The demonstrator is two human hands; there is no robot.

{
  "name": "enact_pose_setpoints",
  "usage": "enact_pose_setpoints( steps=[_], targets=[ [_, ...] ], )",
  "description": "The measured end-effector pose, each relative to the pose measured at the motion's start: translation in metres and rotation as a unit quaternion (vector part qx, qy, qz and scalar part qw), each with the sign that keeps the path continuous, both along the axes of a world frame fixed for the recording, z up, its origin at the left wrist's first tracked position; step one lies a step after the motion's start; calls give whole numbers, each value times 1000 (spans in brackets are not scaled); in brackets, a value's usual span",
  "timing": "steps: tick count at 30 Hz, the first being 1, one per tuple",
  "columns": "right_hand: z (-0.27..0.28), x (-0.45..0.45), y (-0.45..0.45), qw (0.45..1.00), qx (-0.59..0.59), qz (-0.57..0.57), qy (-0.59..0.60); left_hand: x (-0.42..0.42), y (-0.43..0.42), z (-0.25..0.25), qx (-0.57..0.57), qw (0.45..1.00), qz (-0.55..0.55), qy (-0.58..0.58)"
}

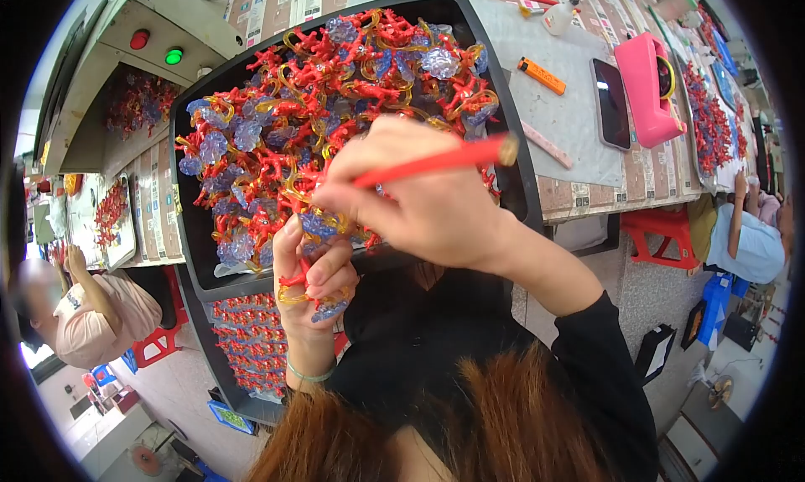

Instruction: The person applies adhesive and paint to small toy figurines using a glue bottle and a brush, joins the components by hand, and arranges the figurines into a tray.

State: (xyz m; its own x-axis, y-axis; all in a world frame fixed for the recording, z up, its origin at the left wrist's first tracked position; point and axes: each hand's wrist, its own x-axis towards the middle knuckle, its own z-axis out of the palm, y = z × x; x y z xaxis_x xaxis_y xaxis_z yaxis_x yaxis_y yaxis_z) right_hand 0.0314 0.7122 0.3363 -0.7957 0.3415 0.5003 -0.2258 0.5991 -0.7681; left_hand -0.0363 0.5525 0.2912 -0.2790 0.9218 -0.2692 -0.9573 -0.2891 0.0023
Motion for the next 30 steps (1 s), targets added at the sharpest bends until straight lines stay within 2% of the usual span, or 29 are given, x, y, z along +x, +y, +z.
enact_pose_setpoints(
  steps=[1,2,3,5,7,8,9,11,12,13,14,15,17,20,22,24,27,29,30],
  targets=[
    [-4,-1,4,999,25,-38,3,-1,0,2,1,1000,-1,-17],
    [-4,-2,9,992,-14,-127,-18,-1,1,4,4,999,0,-34],
    [-4,-3,13,981,-121,-152,2,-2,1,4,6,1000,0,-26],
    [7,5,11,968,-240,-66,-32,0,-2,3,6,1000,3,-15],
    [0,5,8,993,-80,78,-26,3,-5,5,-73,993,7,97],
    [2,9,7,983,-160,59,-70,3,-5,7,-99,983,15,156],
    [2,7,11,982,-174,-5,-78,4,-4,9,-128,969,22,212],
    [6,4,14,954,-280,-36,-102,4,2,19,-163,928,55,330],
    [4,3,7,962,-248,11,-113,-1,-3,11,-150,920,-1,361],
    [2,3,0,967,-216,56,-124,1,-4,10,-168,908,11,383],
    [5,4,4,961,-169,121,-182,5,-4,10,-184,895,23,405],
    [7,4,2,947,-224,110,-203,7,-4,10,-199,881,35,427],
    [4,7,2,954,-230,93,-171,3,-3,14,-188,917,53,347],
    [-4,9,8,991,-28,115,-54,-4,-4,15,-167,945,33,281],
    [-2,9,7,989,66,133,-24,-6,-8,13,-147,954,4,262],
    [2,9,5,979,138,151,-13,-13,-10,17,-137,942,-58,301],
    [-1,8,4,972,162,168,-13,-27,-19,24,-152,914,-132,351],
    [5,3,-6,969,171,178,-25,-25,-31,29,-154,916,-59,365],
    [-6,3,-2,977,113,181,-25,-27,-47,32,-170,915,-11,367]
  ],
)
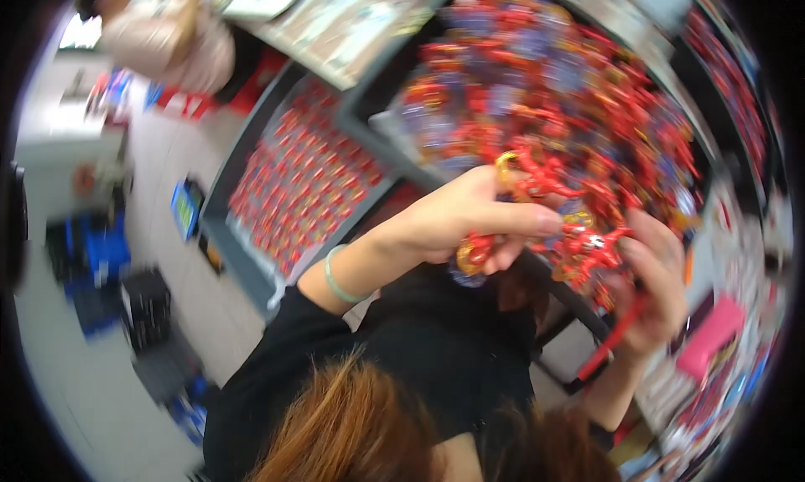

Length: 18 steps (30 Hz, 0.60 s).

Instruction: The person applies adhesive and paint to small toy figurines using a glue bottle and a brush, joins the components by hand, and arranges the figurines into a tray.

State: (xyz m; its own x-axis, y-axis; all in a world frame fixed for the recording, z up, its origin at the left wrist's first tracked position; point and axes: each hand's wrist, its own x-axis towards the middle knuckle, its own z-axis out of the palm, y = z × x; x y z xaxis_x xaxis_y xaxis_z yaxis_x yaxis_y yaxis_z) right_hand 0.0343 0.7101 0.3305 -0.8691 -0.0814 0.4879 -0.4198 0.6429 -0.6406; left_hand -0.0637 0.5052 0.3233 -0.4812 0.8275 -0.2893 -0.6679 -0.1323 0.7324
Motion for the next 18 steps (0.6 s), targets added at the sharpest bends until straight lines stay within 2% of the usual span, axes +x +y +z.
enact_pose_setpoints(
  steps=[3,4,5,6,8,10,11,12,14,15,17,18],
  targets=[
    [-19,3,23,993,-114,-33,-24,-3,-74,-1,-2,991,132,4],
    [-11,1,29,996,-50,-42,-54,-3,-113,-3,-76,975,204,36],
    [-12,-1,31,992,-63,-79,-80,5,-157,-6,-47,952,297,59],
    [-13,-2,38,987,-89,-84,-100,14,-199,-6,-162,903,390,75],
    [-14,-3,53,978,-135,-94,-130,38,-291,-21,-244,836,480,109],
    [-17,-7,67,968,-177,-101,-143,81,-380,-55,-363,754,545,35],
    [-16,-9,71,960,-186,-116,-174,110,-423,-82,-436,733,521,18],
    [-15,-13,66,959,-187,-128,-170,134,-445,-104,-492,683,538,-43],
    [-15,-21,56,954,-197,-140,-176,178,-482,-150,-536,650,521,-138],
    [-16,-24,52,950,-207,-142,-186,196,-497,-177,-508,657,540,-137],
    [-21,-28,50,946,-217,-143,-193,205,-497,-192,-568,663,467,-140],
    [-25,-30,58,947,-214,-140,-192,214,-511,-218,-562,687,442,-133]
  ],
)
